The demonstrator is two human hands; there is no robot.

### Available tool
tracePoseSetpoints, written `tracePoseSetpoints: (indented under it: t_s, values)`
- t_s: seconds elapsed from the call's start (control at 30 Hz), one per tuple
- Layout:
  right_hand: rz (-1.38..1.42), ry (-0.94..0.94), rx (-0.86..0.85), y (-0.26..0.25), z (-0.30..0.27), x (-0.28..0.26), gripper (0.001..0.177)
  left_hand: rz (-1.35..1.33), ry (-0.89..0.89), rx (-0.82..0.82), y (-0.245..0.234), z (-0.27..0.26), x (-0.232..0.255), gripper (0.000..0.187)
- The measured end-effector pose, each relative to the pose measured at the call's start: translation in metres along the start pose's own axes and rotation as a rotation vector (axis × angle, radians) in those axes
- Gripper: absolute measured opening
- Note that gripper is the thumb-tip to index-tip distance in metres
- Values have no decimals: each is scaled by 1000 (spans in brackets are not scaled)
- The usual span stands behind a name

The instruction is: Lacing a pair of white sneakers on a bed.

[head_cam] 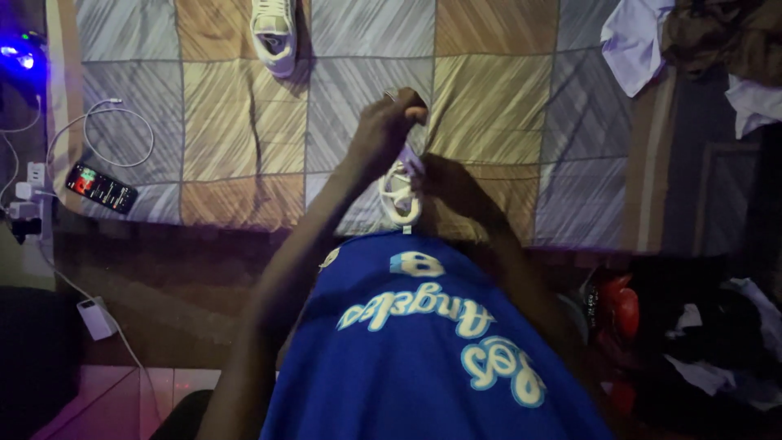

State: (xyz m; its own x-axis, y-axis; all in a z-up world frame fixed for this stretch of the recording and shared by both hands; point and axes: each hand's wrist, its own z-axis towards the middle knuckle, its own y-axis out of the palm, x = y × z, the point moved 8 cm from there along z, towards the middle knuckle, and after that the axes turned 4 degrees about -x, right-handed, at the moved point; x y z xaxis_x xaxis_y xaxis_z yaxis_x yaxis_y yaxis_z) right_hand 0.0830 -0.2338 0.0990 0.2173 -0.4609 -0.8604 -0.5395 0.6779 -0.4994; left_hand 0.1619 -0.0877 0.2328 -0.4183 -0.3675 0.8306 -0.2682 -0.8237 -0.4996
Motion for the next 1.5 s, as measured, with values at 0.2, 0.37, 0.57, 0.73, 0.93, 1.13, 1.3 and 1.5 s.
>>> tracePoseSetpoints:
  t_s: [0.2, 0.37, 0.57, 0.73, 0.93, 1.13, 1.3, 1.5]
  values:
    - [-44, 236, 147, -69, -21, -47, 22, 28, 165, -149, -19, -10, 16, 27]
    - [-44, 191, 102, -93, -35, -42, 18, -14, 92, -297, -7, -25, -12, 39]
    - [-31, 226, 343, -149, -51, -25, 15, 82, -14, -521, 29, -58, -70, 20]
    - [175, 376, 485, -157, -75, 94, 8, 283, -194, -474, 10, -74, -91, 23]
    - [290, 462, 753, -155, -106, 240, 12, 358, -268, -523, -17, -95, -114, 32]
    - [529, 381, 833, -120, -118, 252, 12, 281, -297, -310, -58, -110, -127, 21]
    - [476, 161, 606, -68, -40, 167, 23, 343, -240, -347, -17, -110, -141, 12]
    - [395, -197, 210, 51, 55, 58, 42, 291, -107, -339, 46, -71, -95, 15]
